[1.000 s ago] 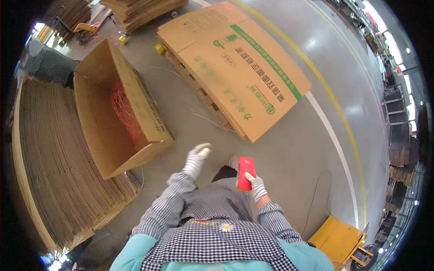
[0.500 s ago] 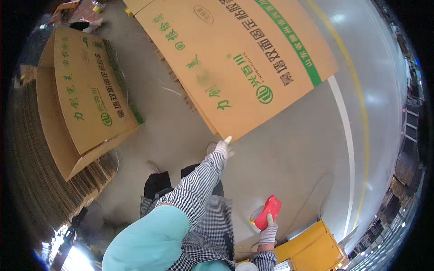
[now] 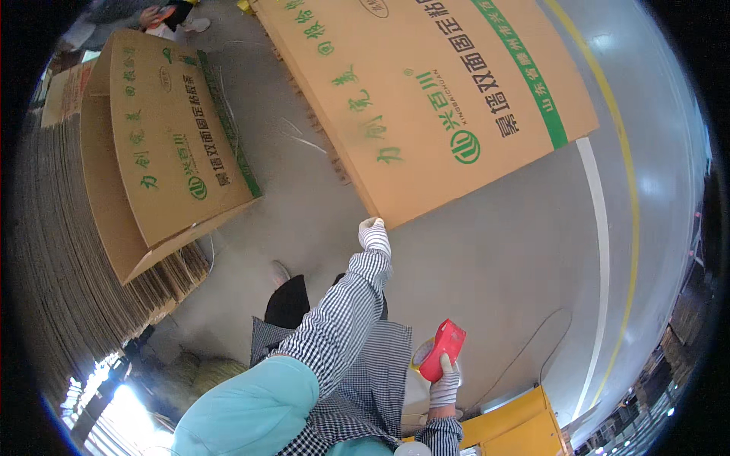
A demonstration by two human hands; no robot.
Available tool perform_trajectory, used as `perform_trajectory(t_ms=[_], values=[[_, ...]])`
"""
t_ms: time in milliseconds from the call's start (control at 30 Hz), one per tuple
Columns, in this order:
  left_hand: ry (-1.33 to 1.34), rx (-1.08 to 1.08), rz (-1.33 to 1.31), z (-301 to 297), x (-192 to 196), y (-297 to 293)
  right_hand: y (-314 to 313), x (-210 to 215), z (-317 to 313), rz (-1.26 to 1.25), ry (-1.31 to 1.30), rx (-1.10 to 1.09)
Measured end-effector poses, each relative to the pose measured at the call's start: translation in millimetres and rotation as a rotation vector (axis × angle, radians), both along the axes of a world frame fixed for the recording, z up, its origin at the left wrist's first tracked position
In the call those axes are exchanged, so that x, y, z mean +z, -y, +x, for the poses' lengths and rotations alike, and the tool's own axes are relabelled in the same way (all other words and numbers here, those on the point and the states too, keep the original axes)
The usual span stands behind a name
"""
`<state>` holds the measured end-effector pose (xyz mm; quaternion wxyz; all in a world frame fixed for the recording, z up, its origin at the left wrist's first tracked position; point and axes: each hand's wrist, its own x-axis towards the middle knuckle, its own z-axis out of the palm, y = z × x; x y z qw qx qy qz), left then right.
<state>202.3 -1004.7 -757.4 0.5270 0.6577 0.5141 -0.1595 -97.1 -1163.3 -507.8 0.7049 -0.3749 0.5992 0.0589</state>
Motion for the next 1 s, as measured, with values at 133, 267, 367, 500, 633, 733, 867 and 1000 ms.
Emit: perform_trajectory(t_ms=[133,267,367,500,633,733,867,1000], values=[[0.063,0.356,-0.341,-8,15,-21,-20,-5,7,0.013,-0.005,-0.004],[-0.103,-0.016,-0.518,25,84,7,-29,-28,3,0.035,0.008,-0.057],[0.057,-0.055,-0.605,37,118,-19,-57,-68,40,0.155,0.049,-0.116],[0.21,-0.007,-0.64,30,225,-62,-40,-116,109,0.139,0.235,-0.08],[0.278,-0.084,-0.701,16,332,-134,34,-135,241,0.178,0.27,-0.117],[0.33,-0.139,-0.579,-11,385,-178,58,-94,321,0.307,0.796,0.07],[0.4,-0.104,-0.583,-19,472,-185,83,-14,353,0.165,0.671,0.093],[0.399,-0.143,-0.523,-28,483,-172,114,-21,371,0.189,0.708,0.172]])
